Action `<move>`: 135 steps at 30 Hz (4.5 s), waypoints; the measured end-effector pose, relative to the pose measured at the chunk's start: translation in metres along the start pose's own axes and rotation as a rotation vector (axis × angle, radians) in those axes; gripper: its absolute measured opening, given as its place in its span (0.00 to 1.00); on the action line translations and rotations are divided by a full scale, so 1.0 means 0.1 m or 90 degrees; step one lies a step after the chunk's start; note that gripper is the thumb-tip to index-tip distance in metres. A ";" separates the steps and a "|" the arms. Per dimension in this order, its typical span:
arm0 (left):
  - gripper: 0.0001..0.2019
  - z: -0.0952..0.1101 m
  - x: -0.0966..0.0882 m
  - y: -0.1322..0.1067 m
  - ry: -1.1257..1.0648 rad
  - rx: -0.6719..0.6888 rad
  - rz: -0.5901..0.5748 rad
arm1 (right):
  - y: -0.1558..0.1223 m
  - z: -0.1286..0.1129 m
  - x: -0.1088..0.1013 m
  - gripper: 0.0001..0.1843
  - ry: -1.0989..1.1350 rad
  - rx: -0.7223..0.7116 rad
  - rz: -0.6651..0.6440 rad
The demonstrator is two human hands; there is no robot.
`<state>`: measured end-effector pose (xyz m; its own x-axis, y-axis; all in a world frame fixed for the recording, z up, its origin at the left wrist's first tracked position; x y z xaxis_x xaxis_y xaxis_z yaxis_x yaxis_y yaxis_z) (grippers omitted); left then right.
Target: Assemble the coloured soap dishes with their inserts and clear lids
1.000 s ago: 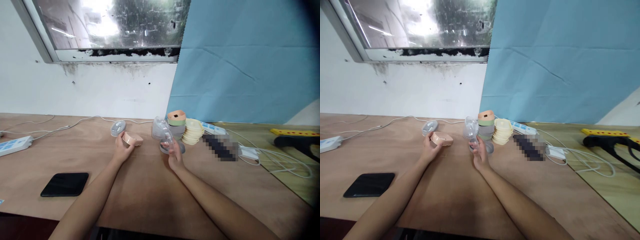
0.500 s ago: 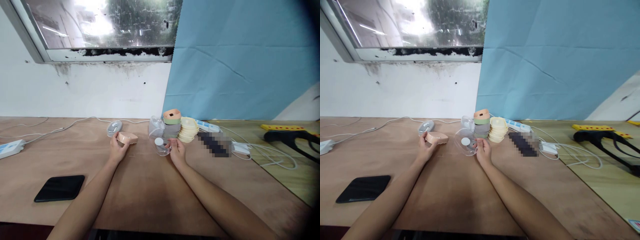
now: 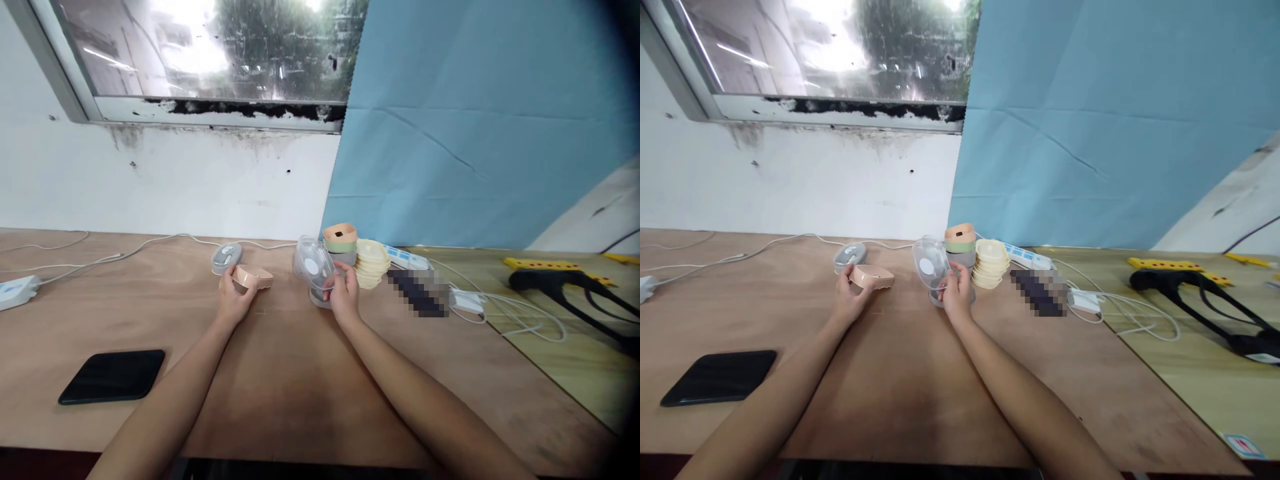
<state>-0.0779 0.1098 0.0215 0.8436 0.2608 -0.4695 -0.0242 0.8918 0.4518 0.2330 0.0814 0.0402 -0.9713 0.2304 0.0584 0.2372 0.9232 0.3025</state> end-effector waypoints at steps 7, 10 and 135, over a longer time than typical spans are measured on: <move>0.38 0.02 0.02 -0.01 -0.003 0.016 -0.012 | 0.34 0.12 0.17 0.12 0.034 0.064 0.076; 0.37 0.03 0.02 -0.01 -0.013 0.018 -0.013 | 0.42 0.15 0.18 0.13 0.051 0.079 0.093; 0.52 0.40 0.33 -0.24 -0.175 0.158 -0.211 | -0.43 -0.22 -0.31 0.17 -0.519 -0.214 -0.177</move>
<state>-0.0282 0.0825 0.0253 0.8955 -0.1589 -0.4156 0.3693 0.7866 0.4949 0.2525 0.0273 0.0463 -0.6505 0.2763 -0.7074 -0.1443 0.8696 0.4723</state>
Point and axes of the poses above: each hand's wrist, its own y-axis towards the middle knuckle, its own x-axis out of the palm, z = x × y, the point moved 8 cm from there along y, towards the middle knuckle, and after that the axes turned 12 degrees about -z, right-handed, at the moved point
